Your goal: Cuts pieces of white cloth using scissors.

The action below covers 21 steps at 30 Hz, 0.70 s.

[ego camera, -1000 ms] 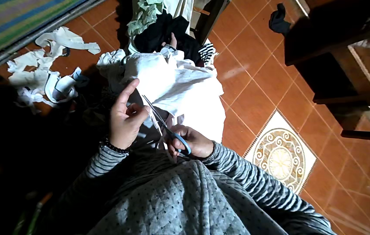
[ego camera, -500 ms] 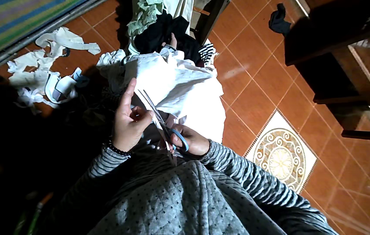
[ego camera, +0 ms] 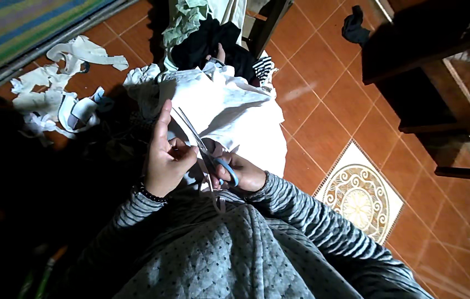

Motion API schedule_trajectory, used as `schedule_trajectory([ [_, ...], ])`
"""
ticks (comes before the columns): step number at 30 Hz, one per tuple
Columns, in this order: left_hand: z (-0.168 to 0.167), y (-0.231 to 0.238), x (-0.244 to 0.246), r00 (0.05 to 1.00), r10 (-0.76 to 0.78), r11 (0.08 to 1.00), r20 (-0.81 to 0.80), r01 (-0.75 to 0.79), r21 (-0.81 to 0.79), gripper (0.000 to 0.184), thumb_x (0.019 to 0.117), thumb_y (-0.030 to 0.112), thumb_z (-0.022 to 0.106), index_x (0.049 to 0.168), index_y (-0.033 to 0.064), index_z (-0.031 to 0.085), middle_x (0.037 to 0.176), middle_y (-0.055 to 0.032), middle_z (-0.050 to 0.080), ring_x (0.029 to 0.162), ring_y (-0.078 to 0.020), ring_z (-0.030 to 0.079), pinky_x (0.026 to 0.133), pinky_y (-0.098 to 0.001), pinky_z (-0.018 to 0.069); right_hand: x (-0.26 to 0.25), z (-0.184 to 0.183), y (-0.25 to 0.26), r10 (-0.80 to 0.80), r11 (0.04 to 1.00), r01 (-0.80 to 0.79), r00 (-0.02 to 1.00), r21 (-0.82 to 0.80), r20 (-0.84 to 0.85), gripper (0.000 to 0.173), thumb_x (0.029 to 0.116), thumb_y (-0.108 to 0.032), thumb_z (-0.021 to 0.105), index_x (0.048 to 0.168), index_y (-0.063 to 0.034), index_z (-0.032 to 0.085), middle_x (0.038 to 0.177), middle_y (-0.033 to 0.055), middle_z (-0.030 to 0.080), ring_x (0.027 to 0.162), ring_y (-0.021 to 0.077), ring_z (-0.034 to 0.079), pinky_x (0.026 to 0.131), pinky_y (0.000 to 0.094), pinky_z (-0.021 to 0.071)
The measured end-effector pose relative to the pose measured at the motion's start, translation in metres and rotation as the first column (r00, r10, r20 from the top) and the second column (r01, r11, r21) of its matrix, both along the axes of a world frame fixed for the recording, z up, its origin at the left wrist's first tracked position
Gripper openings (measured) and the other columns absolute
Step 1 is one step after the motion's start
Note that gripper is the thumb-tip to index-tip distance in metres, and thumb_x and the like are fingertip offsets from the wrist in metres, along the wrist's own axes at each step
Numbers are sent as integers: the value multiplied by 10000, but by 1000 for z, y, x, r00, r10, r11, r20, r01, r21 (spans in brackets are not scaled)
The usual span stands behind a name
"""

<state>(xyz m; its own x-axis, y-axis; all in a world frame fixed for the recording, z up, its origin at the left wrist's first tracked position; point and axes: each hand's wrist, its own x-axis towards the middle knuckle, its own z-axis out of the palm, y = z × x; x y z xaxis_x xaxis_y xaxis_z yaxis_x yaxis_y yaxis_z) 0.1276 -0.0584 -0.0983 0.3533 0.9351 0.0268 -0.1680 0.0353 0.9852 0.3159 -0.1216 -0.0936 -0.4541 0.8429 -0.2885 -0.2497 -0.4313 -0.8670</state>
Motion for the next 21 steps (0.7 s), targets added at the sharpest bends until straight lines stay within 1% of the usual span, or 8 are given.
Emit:
schedule_trajectory([
  [2,0,0,-1,1000,4,1000,6,-4,8,1016,770,-119,661,1628,74,152,1578,-105,348,627,-20,583,593,-179,559,0,-2,0,-1,1000,1,1000,12,-13,305,951,-468,686,760,-232,657,694,-159,646,633,-46,599,599,153,495],
  [6,0,1,-2,1000,-5,1000,4,5,19,1022,760,-124,662,1627,70,156,1603,-98,324,618,-8,565,579,-169,542,1,-1,1,-11,1000,11,1000,5,12,268,948,-422,694,790,-207,669,704,-151,655,635,-46,602,596,147,495],
  [9,-1,-1,-1,1000,-15,1000,16,15,13,1037,759,-117,678,1631,87,156,1570,-100,351,634,-22,578,586,-179,553,2,-1,4,-10,1000,10,1000,-3,28,281,959,-435,678,822,-190,667,711,-139,655,644,-37,609,603,150,503],
  [12,-3,-1,-1,1000,-21,1000,4,21,0,1051,753,-106,684,1635,109,154,1596,-93,322,622,-24,571,583,-184,552,3,-3,5,-21,1000,21,999,-13,29,264,952,-395,686,799,-180,679,702,-133,648,642,-34,602,602,154,500],
  [14,-3,1,-3,1000,-18,1000,1,18,8,1009,761,-96,669,1625,87,182,1574,-94,366,619,-15,572,581,-180,549,3,-6,4,-24,999,25,999,-20,33,239,949,-358,689,793,-177,688,699,-132,652,630,-35,599,593,157,500],
  [16,-6,5,-5,999,43,999,7,-43,27,820,819,-35,654,1565,31,319,1440,-68,520,682,1,589,622,-175,540,4,-9,2,-25,1000,25,999,-5,38,243,952,-363,693,810,-165,697,720,-125,658,636,-32,596,592,158,498],
  [19,-8,14,-7,984,172,985,40,-171,-31,466,922,19,653,1381,22,570,1341,-14,623,895,-49,655,814,-261,577,3,-12,-2,-15,1000,14,997,14,77,255,944,-382,707,822,-158,689,732,-126,659,643,-35,594,592,156,494],
  [21,-6,19,-8,974,223,973,33,-220,-62,384,907,-19,672,1287,24,637,1237,4,674,878,-57,665,812,-261,587,3,-11,-3,-1,1000,-3,994,30,113,251,944,-376,701,821,-158,679,736,-133,651,649,-43,587,595,150,484],
])
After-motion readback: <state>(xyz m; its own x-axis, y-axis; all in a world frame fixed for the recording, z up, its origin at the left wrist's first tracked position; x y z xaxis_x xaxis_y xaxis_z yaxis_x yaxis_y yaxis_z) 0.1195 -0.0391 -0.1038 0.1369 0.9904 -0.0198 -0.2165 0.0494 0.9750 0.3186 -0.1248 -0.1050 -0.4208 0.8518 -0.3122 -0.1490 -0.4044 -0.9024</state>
